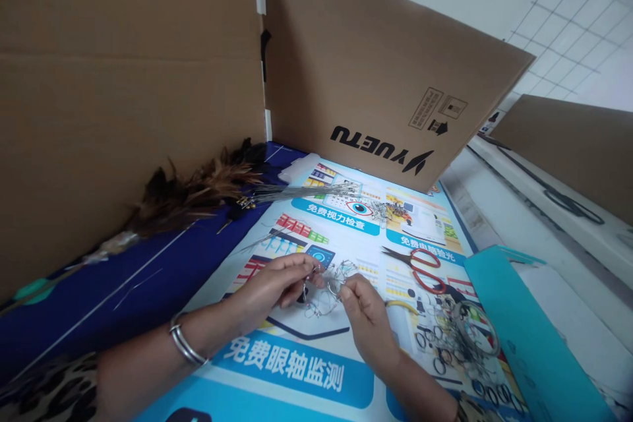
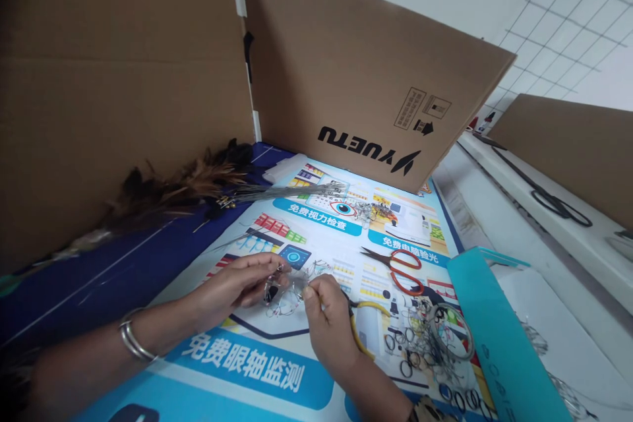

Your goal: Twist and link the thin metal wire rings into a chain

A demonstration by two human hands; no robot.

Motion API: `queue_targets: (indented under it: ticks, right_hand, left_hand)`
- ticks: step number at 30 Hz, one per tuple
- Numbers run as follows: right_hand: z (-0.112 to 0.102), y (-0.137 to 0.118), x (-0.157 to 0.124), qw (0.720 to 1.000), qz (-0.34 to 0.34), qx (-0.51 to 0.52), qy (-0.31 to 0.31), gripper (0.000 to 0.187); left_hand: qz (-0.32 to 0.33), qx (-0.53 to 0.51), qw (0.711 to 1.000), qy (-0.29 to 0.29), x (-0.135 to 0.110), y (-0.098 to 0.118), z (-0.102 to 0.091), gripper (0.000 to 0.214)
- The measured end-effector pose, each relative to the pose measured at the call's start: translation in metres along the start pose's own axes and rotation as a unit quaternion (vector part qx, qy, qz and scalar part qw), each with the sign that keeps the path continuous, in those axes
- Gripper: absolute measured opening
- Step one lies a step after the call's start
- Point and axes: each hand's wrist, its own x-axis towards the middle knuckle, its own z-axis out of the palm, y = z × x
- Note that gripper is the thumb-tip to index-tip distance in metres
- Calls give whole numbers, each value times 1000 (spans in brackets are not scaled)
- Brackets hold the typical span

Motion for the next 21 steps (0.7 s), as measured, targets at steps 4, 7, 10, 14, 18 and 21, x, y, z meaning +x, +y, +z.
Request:
queue_targets:
  ticks: [4, 7, 10, 14, 18, 21]
  right_hand:
    - [0, 0, -1, 1000, 1, 3, 4, 22]
    - [-1, -1, -1, 1000, 10, 2, 9, 22]
    - [-2, -1, 0, 1000, 20, -3, 16, 22]
    - [-2, 0, 0, 1000, 14, -13, 19, 21]
    - [-2, 2, 1, 1000, 16, -16, 20, 21]
    - [-2, 1, 2, 1000, 16, -17, 19, 21]
  left_hand:
    - [10, -2, 1000, 1, 1, -1, -2, 23]
    - [20, -1, 1000, 7, 3, -3, -4, 22]
    - [31, -4, 999, 18, 4, -5, -7, 23]
    - [37, -12, 999, 22, 5, -6, -9, 24]
    - [33, -17, 999, 16, 3, -5, -8, 22]
    - [28, -18, 999, 17, 3, -4, -6, 23]
